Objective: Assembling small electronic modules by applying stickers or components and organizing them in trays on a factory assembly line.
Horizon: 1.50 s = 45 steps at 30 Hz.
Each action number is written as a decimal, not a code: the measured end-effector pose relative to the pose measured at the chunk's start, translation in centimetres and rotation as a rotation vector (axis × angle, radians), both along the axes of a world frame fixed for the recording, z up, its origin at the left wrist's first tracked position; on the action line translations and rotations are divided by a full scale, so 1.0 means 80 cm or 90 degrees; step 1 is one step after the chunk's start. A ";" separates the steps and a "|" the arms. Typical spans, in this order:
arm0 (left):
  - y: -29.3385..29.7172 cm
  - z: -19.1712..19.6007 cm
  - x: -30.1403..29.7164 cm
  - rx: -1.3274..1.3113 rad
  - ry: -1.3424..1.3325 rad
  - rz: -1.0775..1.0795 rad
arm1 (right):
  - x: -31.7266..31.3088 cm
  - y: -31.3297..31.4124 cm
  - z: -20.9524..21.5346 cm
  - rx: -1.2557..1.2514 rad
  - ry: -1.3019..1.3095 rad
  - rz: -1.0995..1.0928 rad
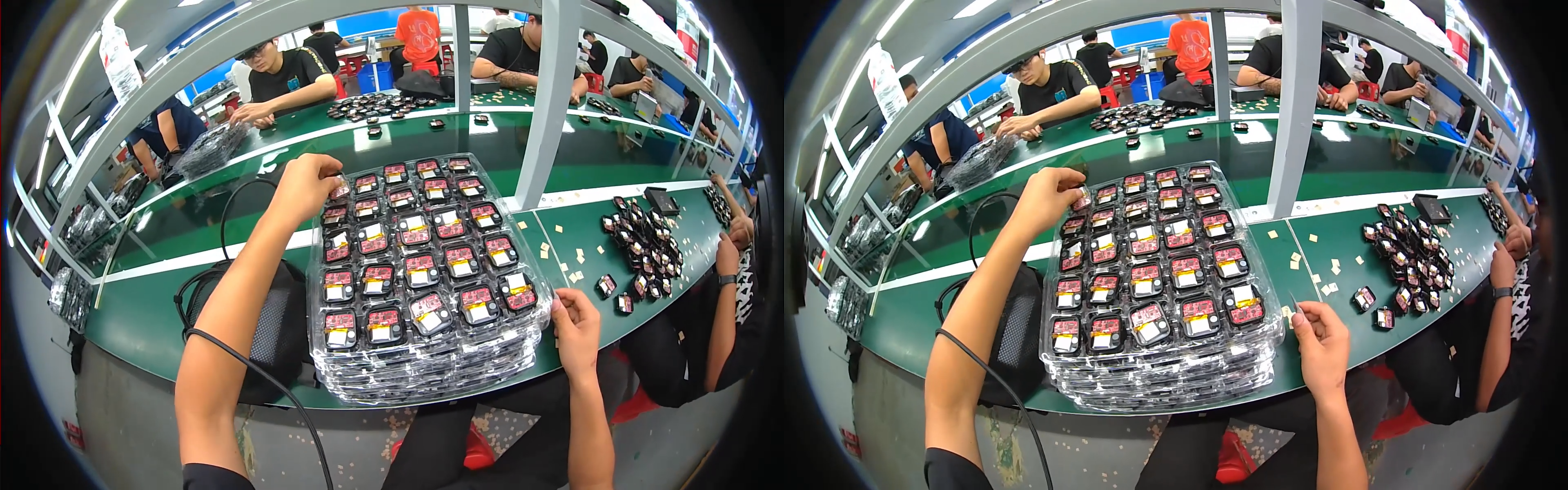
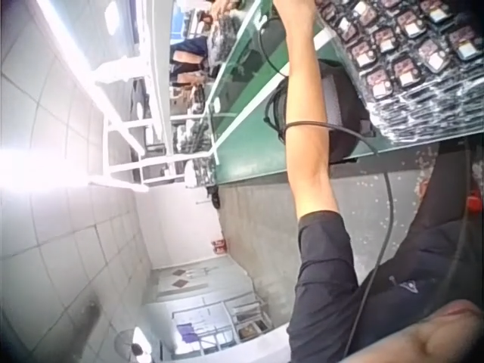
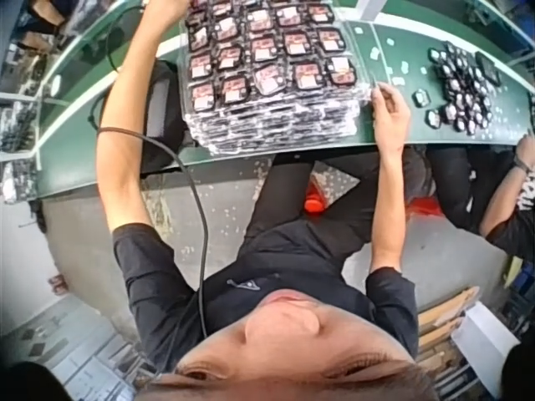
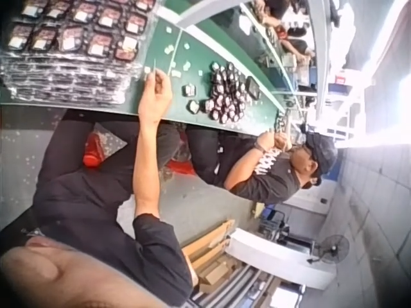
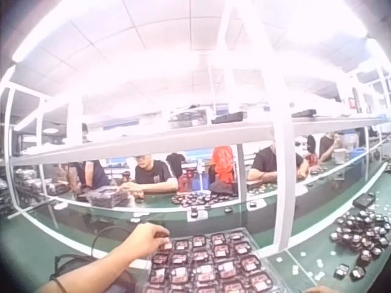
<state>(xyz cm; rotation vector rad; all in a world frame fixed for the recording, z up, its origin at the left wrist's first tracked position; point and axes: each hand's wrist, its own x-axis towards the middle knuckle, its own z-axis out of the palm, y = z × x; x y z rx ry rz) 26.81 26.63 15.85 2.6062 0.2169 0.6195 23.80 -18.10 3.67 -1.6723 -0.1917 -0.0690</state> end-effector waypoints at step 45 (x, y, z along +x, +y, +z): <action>0.008 -0.049 -0.029 -0.309 0.002 -0.106 | -0.004 -0.001 0.003 0.035 -0.011 -0.018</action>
